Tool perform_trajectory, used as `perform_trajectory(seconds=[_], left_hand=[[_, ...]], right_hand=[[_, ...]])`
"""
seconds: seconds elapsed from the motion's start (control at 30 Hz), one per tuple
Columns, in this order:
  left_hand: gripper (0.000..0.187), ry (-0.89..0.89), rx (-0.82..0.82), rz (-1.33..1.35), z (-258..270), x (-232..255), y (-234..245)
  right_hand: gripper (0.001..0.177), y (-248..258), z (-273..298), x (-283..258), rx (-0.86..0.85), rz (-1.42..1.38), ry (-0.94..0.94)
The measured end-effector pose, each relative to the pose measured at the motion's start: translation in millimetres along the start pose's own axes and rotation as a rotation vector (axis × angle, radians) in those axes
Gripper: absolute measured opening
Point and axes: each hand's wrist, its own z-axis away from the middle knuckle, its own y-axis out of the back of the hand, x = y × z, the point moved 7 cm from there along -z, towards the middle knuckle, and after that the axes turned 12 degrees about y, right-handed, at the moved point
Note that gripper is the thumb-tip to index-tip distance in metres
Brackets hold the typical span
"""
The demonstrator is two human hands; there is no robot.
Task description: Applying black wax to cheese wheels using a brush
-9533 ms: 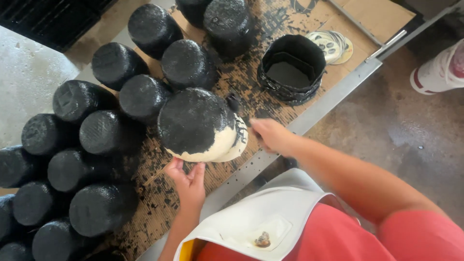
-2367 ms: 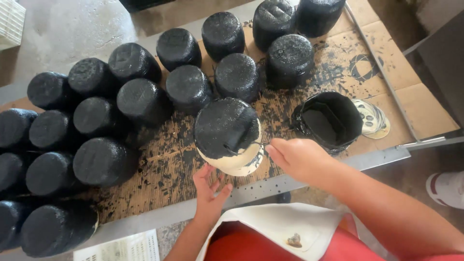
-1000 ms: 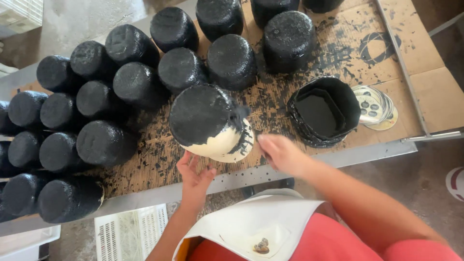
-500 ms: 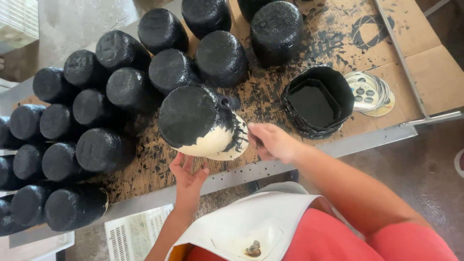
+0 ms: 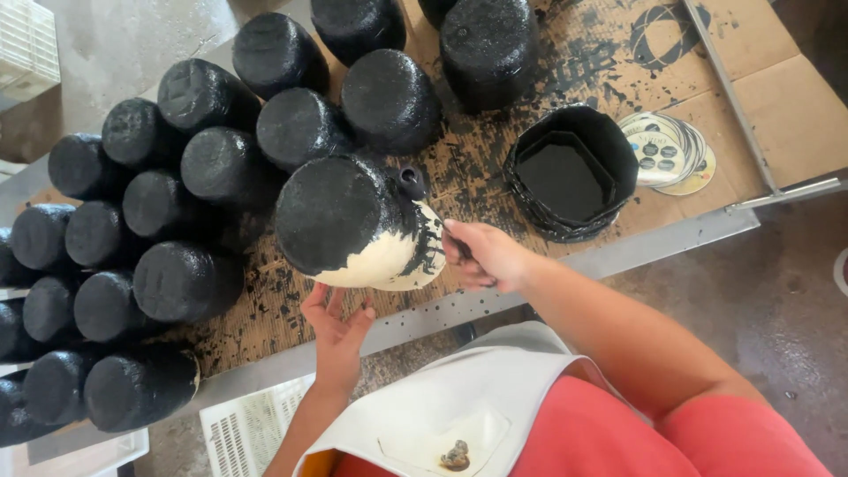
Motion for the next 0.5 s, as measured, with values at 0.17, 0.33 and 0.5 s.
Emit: perform_trajectory(seconds=[0.17, 0.33, 0.5], left_hand=[[0.081, 0.014, 0.006, -0.002, -0.7, -15.4, 12.6], [0.079, -0.032, -0.009, -0.023, 2.6, 0.9, -0.8], [0.083, 0.005, 0.034, 0.038, -2.0, -12.3, 8.6]], right_hand=[[0.046, 2.1, 41.4, 27.3, 0.054, -0.072, -0.108], [0.046, 17.4, 20.1, 40.2, 0.062, -0.102, -0.111], [0.044, 10.7, 6.3, 29.5, 0.0, -0.092, -0.052]])
